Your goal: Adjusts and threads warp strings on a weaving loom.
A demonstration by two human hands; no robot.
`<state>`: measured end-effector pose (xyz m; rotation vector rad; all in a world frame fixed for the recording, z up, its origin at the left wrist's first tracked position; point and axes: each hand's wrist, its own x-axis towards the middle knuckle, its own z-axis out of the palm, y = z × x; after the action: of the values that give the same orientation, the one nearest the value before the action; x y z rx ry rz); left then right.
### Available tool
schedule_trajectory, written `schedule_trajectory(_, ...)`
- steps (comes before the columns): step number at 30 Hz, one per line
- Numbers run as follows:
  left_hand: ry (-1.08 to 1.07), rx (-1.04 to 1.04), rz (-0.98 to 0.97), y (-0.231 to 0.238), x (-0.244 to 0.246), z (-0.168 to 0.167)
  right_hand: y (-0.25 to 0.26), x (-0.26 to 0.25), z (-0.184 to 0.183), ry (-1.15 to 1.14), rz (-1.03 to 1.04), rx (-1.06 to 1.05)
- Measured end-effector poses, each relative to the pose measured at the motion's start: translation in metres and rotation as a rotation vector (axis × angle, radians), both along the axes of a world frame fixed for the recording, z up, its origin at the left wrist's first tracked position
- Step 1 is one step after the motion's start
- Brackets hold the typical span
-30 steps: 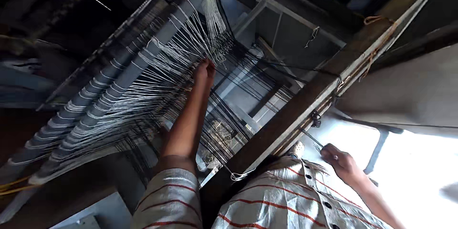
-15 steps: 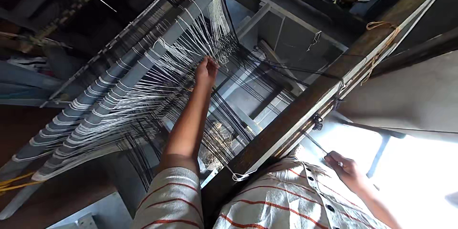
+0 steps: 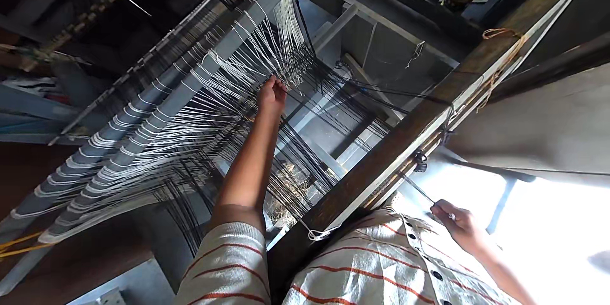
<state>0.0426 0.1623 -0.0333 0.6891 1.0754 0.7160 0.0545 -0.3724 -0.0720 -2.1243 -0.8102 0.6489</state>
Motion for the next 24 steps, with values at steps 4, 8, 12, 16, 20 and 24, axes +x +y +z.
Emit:
schedule_trajectory(4, -0.024, 0.014, -0.008, 0.0026, 0.0028, -0.0041, 0.0003, 0.0008, 0.0025, 0.005, 0.003, -0.013)
schedule_trajectory(8, -0.017, 0.013, -0.020, 0.0055, 0.0006, -0.0057, 0.0000, 0.0016, 0.0019, 0.005, 0.004, -0.001)
schedule_trajectory(12, -0.009, 0.002, -0.007, 0.0057, -0.0042, -0.0045, -0.0004, 0.0023, 0.0012, 0.002, 0.007, -0.001)
schedule_trajectory(16, -0.058, -0.019, 0.010, 0.0059, -0.0061, -0.0041, -0.0003, 0.0025, 0.0016, 0.000, 0.006, -0.002)
schedule_trajectory(20, 0.002, 0.019, -0.019, 0.0072, -0.0037, -0.0042, -0.0004, 0.0024, 0.0017, 0.008, 0.008, 0.005)
schedule_trajectory(24, 0.089, 0.002, -0.055, 0.0065, 0.0018, -0.0015, -0.0007, 0.0024, 0.0031, 0.015, 0.010, -0.005)
